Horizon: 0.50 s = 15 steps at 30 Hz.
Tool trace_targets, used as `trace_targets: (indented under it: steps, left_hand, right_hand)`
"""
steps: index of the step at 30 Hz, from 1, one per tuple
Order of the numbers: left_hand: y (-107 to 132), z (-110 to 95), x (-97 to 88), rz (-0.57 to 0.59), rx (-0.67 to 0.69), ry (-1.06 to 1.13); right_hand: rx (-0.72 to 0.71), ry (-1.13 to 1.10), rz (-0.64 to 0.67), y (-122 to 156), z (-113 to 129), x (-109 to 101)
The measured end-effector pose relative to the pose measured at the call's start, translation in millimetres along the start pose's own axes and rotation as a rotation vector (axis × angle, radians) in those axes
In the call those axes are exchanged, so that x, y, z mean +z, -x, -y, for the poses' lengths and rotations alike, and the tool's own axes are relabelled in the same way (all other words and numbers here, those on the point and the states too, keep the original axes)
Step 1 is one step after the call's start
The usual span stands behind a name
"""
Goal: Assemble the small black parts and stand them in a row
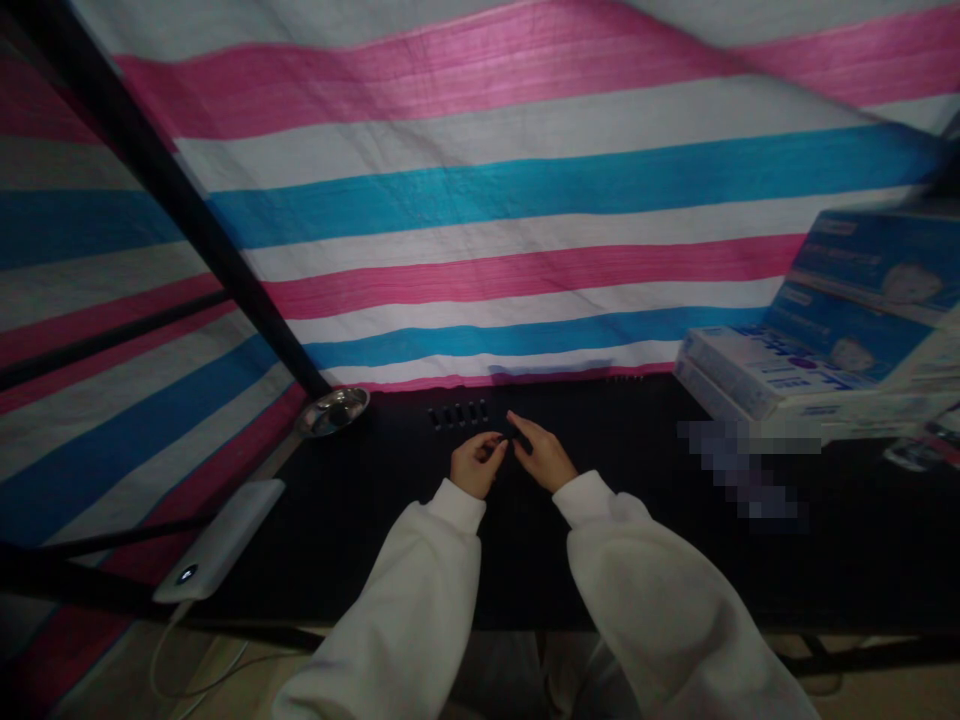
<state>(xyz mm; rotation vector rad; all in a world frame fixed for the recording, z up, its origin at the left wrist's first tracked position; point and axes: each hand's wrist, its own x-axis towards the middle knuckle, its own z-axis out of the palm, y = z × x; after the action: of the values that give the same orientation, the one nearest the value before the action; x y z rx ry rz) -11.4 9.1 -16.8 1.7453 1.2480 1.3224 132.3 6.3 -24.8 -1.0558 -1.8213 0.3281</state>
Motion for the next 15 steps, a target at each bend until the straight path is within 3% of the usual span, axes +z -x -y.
trace_targets:
  steps: [6, 10, 12, 15]
  left_hand:
    - [0.2, -6.4, -1.2, -0.007, 0.008, 0.011]
    - [-1.3, -12.0, -3.7, -0.027, -0.084, 0.155]
    - [-3.7, -14.4, -6.6, -0.069, -0.151, 0.239]
    - [-8.3, -17.6, -11.2, -0.153, -0.261, 0.324]
  right_hand:
    - [0.011, -0.005, -0.01, 0.6, 1.7, 1.0]
    - [-0.002, -0.036, -0.022, -6.0, 6.3, -4.3]
    - [0.029, -0.064, -0.109, -14.0, 4.5, -6.3]
    - [0.21, -0.113, -0.351, -30.5, -8.1, -3.1]
